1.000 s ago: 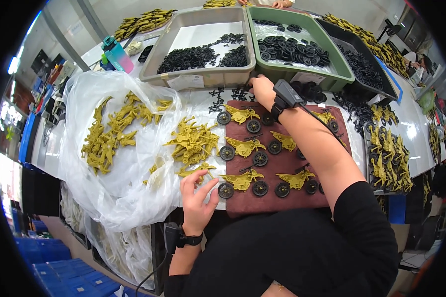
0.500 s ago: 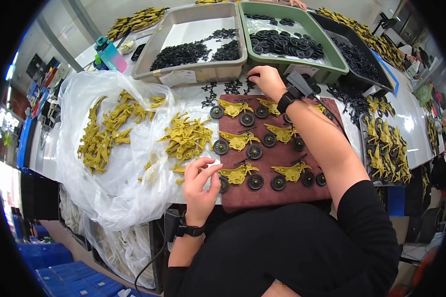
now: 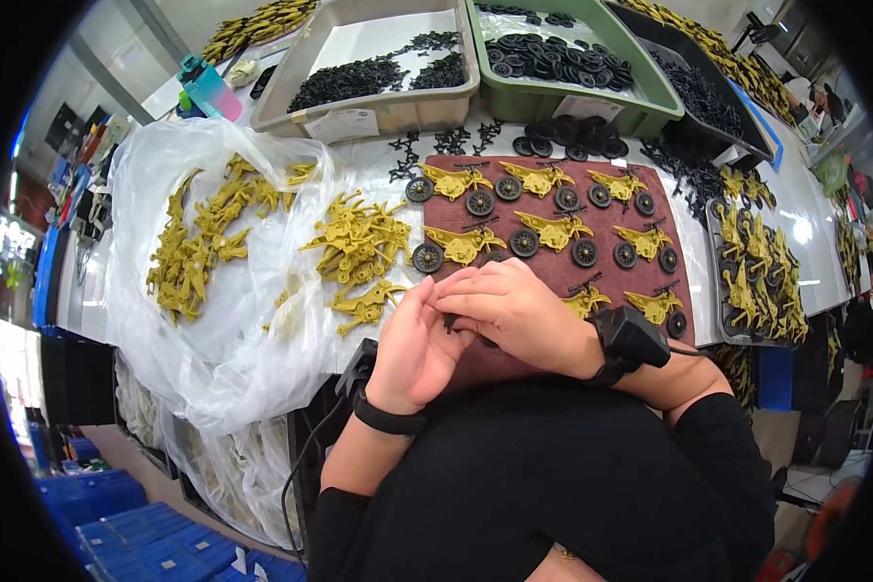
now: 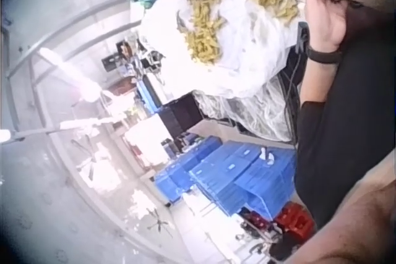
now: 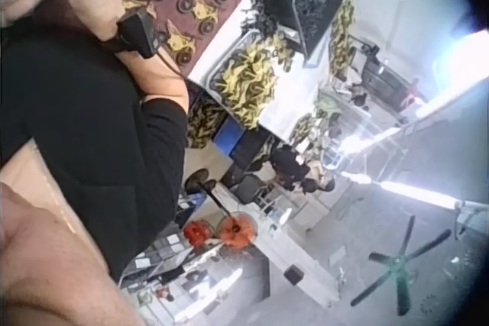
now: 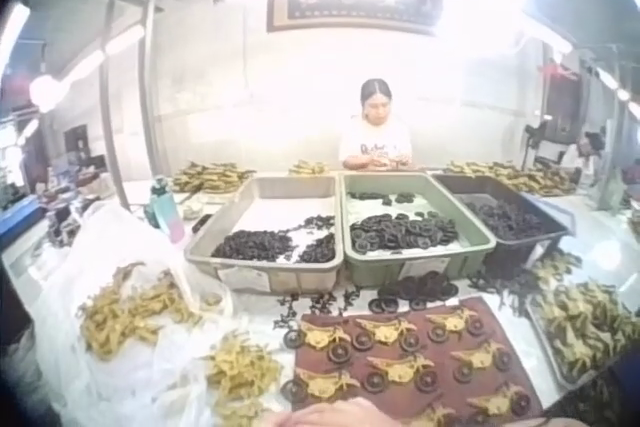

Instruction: Assembling small yellow toy motorcycle frames by attaching black plastic wheels.

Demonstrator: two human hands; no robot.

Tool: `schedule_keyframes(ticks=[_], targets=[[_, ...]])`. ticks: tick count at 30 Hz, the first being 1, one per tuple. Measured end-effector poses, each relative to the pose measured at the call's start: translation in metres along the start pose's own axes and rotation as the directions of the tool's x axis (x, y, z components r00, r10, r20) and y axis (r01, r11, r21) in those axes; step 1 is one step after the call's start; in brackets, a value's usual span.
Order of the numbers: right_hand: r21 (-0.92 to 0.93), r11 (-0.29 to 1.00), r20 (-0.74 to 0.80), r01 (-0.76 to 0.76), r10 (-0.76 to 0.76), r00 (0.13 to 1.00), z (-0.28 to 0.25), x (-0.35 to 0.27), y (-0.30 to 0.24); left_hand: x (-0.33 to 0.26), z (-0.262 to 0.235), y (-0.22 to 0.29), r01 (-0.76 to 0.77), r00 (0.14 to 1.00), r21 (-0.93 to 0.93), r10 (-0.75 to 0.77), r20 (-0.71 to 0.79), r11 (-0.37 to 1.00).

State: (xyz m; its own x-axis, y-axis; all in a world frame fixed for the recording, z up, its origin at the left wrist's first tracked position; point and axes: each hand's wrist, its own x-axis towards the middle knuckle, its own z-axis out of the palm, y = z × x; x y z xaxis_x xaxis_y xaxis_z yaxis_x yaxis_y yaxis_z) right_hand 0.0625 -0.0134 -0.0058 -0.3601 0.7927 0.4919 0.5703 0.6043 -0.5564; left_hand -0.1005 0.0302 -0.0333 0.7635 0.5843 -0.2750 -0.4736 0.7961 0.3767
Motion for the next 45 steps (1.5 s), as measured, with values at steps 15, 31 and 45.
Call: schedule_keyframes(ticks=[15,31,45], targets=[[-0.01,0.971,-0.094,-0.238,0.236,0.967,0.002,-0.029,-0.01,-0.019,-0.005,-0.018,-0.087,0.992,0.039,0.09,-0.093,0.995],[0.496,0.704,-0.07,-0.509,0.617,0.784,0.012,-0.041,-0.025,-0.028,-0.011,-0.019,-0.133,0.986,0.21,0.151,-0.075,0.969],[0.334,0.846,-0.111,-0.415,0.473,0.874,0.007,-0.06,-0.013,-0.025,-0.021,-0.028,-0.336,0.928,0.906,0.257,0.271,0.258]])
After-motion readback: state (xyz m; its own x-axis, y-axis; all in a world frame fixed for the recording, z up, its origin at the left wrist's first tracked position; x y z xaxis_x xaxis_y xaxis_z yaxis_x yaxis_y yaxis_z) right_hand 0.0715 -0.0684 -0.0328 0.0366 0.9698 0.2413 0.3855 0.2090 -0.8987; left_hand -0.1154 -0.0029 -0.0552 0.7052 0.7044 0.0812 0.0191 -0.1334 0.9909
